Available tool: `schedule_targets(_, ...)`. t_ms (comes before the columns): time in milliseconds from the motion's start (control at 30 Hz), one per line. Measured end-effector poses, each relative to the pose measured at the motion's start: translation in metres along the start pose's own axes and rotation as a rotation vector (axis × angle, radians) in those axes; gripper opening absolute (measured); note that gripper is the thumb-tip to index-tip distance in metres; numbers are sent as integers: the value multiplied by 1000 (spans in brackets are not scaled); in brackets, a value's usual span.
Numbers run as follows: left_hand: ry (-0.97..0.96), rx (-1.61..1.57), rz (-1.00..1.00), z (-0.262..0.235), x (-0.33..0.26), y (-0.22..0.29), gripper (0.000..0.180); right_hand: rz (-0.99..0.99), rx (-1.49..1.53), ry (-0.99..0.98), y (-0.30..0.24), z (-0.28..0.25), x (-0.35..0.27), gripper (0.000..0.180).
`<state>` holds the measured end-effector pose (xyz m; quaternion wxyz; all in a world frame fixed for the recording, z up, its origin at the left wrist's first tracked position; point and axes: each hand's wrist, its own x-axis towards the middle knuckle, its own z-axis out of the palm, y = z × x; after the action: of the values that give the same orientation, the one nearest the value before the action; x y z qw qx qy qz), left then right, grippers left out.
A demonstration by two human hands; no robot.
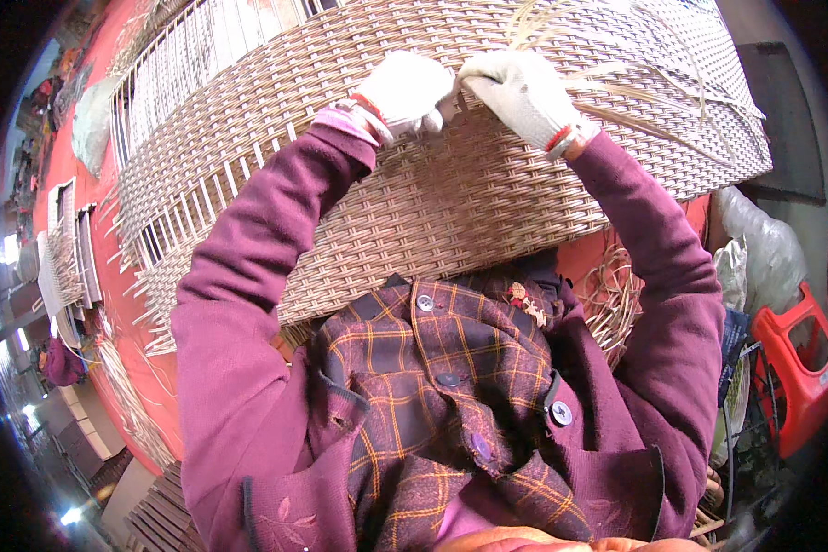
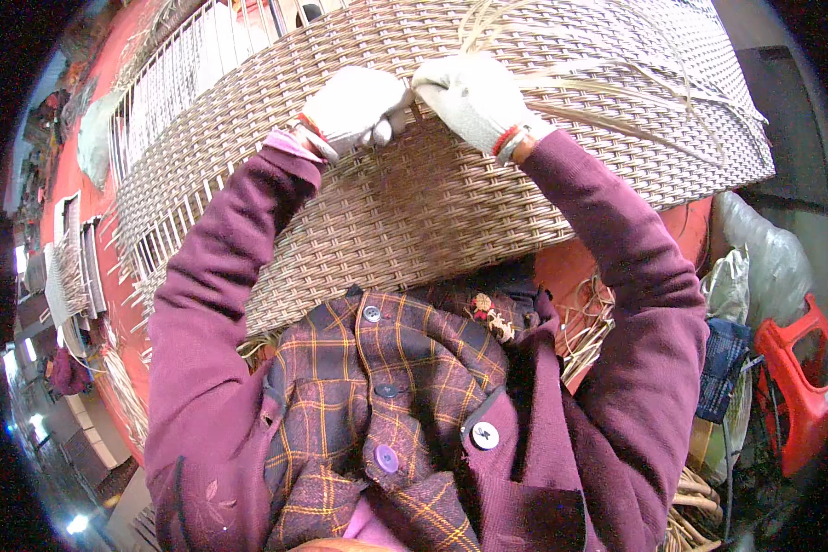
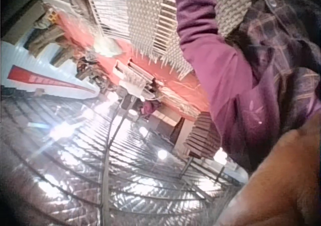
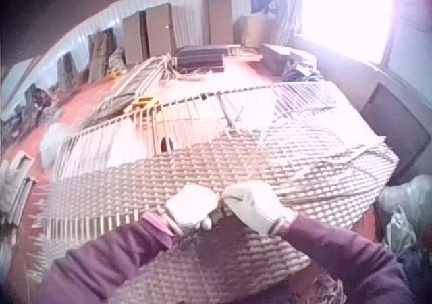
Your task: The person weaves a large flat basket using thin reeds, interlacing them by hand. They adjust their jacket and gloves, then continue weaving the reeds into the basket frame.
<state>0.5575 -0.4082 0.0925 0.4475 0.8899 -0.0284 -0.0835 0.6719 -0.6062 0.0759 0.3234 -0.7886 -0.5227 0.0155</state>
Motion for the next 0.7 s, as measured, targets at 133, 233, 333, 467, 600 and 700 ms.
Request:
schedule_targets(133, 159, -248, -30, -1, -8, -7, 35, -37, 29, 215, -9, 1, -12, 19)
schedule_targets(233, 182, 98, 210, -3, -17, 5, 35, -73, 100, 327, -18, 7, -12, 21)
schedule_targets(333, 146, -225, -2, -8, -27, 30, 31, -82, 259, 267, -26, 7, -8, 22)
schedule_targets(467, 243, -428, -145, -27, -61, 48, 34, 79, 506, 10, -36, 2, -6, 23)
schedule_targets(600, 313, -486, -283, -29, -68, 32, 36, 321, 738, 2, -42, 6, -3, 23)
schedule_targets(700, 238, -472, -383, -19, -66, 18, 39, 202, 535, 139, -38, 13, -3, 29)
